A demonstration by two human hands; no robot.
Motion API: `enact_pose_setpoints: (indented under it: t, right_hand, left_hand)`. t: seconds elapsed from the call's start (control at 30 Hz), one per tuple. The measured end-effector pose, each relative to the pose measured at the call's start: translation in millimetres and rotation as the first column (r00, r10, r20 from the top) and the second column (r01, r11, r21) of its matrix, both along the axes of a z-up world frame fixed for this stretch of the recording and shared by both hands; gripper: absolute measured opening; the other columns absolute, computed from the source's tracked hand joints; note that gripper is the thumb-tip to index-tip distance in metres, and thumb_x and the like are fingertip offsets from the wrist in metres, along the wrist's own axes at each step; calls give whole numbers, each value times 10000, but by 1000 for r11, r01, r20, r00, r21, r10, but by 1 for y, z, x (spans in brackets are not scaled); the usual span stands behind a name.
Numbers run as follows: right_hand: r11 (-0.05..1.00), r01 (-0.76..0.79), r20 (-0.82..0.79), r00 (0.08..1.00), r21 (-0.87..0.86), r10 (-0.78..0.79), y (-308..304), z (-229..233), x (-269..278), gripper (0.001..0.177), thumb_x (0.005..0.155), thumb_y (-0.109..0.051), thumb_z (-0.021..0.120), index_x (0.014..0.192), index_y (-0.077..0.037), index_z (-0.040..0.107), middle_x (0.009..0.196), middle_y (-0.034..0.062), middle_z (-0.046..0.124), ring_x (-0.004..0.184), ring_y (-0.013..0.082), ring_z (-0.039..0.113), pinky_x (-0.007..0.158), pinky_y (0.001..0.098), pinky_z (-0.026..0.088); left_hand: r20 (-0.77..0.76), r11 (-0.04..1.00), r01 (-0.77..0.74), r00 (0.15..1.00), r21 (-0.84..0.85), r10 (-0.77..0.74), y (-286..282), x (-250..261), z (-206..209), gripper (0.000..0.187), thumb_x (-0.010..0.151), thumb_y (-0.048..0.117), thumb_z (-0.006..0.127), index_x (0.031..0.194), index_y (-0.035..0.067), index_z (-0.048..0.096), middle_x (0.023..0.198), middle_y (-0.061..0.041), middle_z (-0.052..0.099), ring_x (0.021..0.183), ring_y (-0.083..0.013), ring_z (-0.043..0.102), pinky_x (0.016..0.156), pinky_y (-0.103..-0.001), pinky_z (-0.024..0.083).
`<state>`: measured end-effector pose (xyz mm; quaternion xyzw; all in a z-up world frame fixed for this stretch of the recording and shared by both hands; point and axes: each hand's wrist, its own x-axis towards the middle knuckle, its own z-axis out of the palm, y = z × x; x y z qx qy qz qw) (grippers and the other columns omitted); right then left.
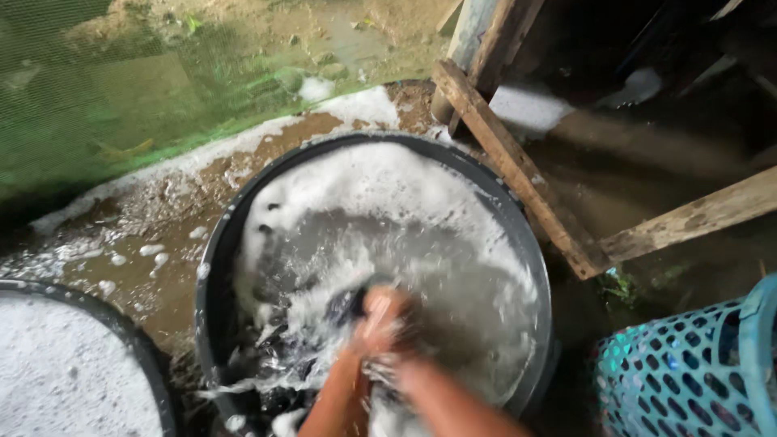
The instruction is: The person is hand-washing several items of clothing in plastic basins filled with soapy water, rubbing the fabric together by hand and then placing the washed items into a blue basket.
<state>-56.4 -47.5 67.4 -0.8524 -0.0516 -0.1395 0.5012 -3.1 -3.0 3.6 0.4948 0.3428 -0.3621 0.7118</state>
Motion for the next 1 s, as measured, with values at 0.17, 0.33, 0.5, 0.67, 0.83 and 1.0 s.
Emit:
enact_pose_setpoints:
  t: [0.17,0.33,0.5,0.67,0.83,1.0]
  right_hand:
    - [995,75,18,997,-60,-74,-12,16,21,178,694,-36,733,850,8,661,777,149,670,687,257,661,641,403,539]
    - [991,114,0,993,-73,-115,-70,1,49,128,622,-35,717,720,-23,636,693,153,640,626,264,658,590,405,522]
    - [793,494,-189,793,-358,-579,-189,-52,56,648,643,-149,896,1188,3,580,1096,205,672,963,307,653,852,416,539]
    - [977,169,-696,718,134,-29,-156,-114,10,722,754,-156,825,1408,-37,542,1241,178,729,1103,233,696,975,352,555]
    - [994,106,-693,717,8,-71,-152,-145,-9,666,748,-27,666,1408,-43,575,1045,182,688,865,288,645,821,447,519]
    - [904,344,-705,575,-252,-416,-168,-133,-4,324,830,-169,692,1072,15,803,896,130,771,832,209,671,825,370,542]
  left_hand:
    - [-112,992,-76,992,-102,64,-21,16,12,665,847,400,738,1386,69,531,1221,-216,673,1132,-371,654,983,-464,500]
    - [-97,986,-86,993,-144,73,-12,38,32,717,839,427,762,1390,40,515,1229,-223,664,1135,-373,650,982,-462,499]
    - [302,902,24,938,430,-169,21,27,43,772,830,455,785,1393,12,498,1238,-230,654,1138,-376,647,980,-461,497]
    - [495,528,122,227,840,-839,16,-11,-20,912,696,351,805,1520,136,478,1346,-389,519,1193,-505,553,979,-473,486]
    - [229,653,451,687,608,-689,34,13,-117,654,778,379,740,1339,68,613,1181,-257,647,1059,-389,625,910,-458,512]
    - [139,993,112,984,22,-114,35,5,-131,509,859,405,675,1157,-1,747,1017,-125,775,926,-273,698,841,-443,539]
